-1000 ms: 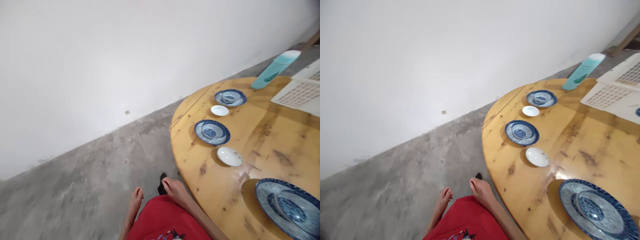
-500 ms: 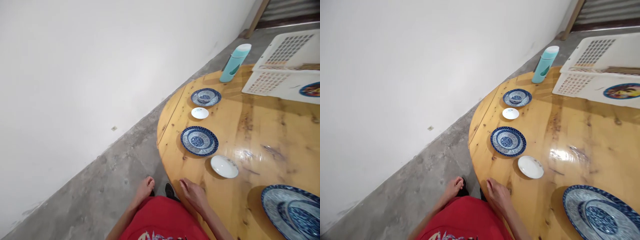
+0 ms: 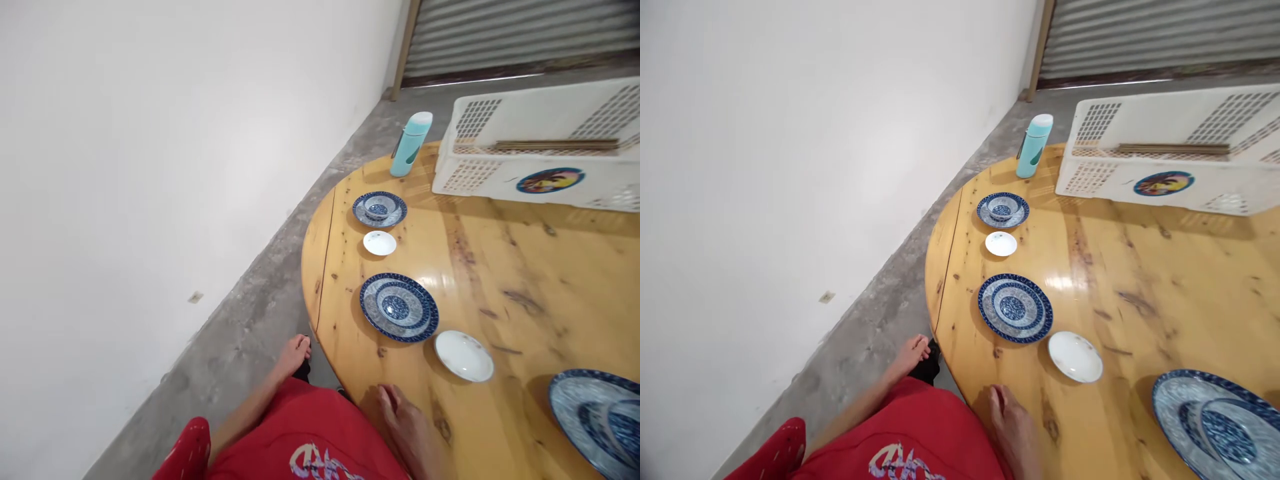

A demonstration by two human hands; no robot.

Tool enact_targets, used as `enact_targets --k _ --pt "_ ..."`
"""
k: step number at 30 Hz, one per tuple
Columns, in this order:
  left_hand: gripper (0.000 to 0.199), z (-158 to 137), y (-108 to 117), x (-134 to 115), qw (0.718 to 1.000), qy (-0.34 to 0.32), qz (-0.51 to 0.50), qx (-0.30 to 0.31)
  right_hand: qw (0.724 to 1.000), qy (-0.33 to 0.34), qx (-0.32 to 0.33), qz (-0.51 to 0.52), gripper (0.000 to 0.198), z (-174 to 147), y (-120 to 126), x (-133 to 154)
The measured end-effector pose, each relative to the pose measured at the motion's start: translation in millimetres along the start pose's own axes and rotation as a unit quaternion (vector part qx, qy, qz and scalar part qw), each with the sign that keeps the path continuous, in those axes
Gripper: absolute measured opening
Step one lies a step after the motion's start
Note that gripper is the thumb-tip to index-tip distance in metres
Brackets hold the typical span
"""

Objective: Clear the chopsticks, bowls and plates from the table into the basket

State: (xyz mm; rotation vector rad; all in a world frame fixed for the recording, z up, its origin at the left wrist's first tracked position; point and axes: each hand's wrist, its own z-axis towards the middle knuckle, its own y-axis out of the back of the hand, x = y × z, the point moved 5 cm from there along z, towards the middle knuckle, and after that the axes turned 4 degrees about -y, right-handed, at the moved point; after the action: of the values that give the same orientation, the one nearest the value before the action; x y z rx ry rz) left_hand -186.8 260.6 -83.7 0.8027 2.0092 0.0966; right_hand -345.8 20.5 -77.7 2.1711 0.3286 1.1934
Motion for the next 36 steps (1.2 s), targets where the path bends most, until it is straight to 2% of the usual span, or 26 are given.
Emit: enact_targets --k 6,9,12,16,21,24,27,30,33,36 --pt "0.032 62.4 52.1 -15.9 0.999 -0.015 -0.006 0.042 0.999 -0.034 -0.027 -0.015 0.053 17.8 -38.9 72.0" --pt "0.033 86.4 71.1 -24.2 0.998 -0.025 0.004 0.063 0.998 -0.034 -0.042 -0.028 0.054 23.4 -51.4 93.2" --pt "0.033 105.0 83.5 -30.7 0.997 -0.033 -0.002 0.07 0.997 -0.051 -0.053 -0.029 0.052 26.8 -55.2 100.3" --pt "0.028 119.4 88.3 -33.1 0.998 -0.016 -0.014 0.065 0.995 -0.064 -0.062 -0.038 0.051 31.1 -51.9 102.4" --pt "0.024 120.8 88.0 -40.3 0.999 -0.013 -0.027 0.036 0.995 -0.053 -0.069 -0.055 0.053 39.6 -46.0 103.4" --pt "0.024 118.5 93.6 -51.8 0.999 -0.036 -0.021 0.002 0.995 -0.045 -0.085 -0.041 0.053 47.2 -41.8 100.0" --pt "0.023 117.8 105.4 -72.0 0.994 -0.092 0.014 -0.054 0.994 -0.033 -0.098 -0.031 0.053 53.7 -38.4 96.1" --pt "0.023 122.6 115.3 -102.5 0.983 -0.155 0.031 -0.092 0.995 -0.022 -0.093 0.001 0.052 55.4 -38.4 93.6" --pt "0.023 139.1 117.2 -143.8 0.974 -0.202 0.036 -0.095 0.995 -0.031 -0.095 0.026 0.053 51.5 -40.4 88.6" --pt "0.022 168.5 109.0 -194.3 0.968 -0.236 0.045 -0.072 0.993 -0.062 -0.093 0.047 0.052 44.6 -43.7 77.9"
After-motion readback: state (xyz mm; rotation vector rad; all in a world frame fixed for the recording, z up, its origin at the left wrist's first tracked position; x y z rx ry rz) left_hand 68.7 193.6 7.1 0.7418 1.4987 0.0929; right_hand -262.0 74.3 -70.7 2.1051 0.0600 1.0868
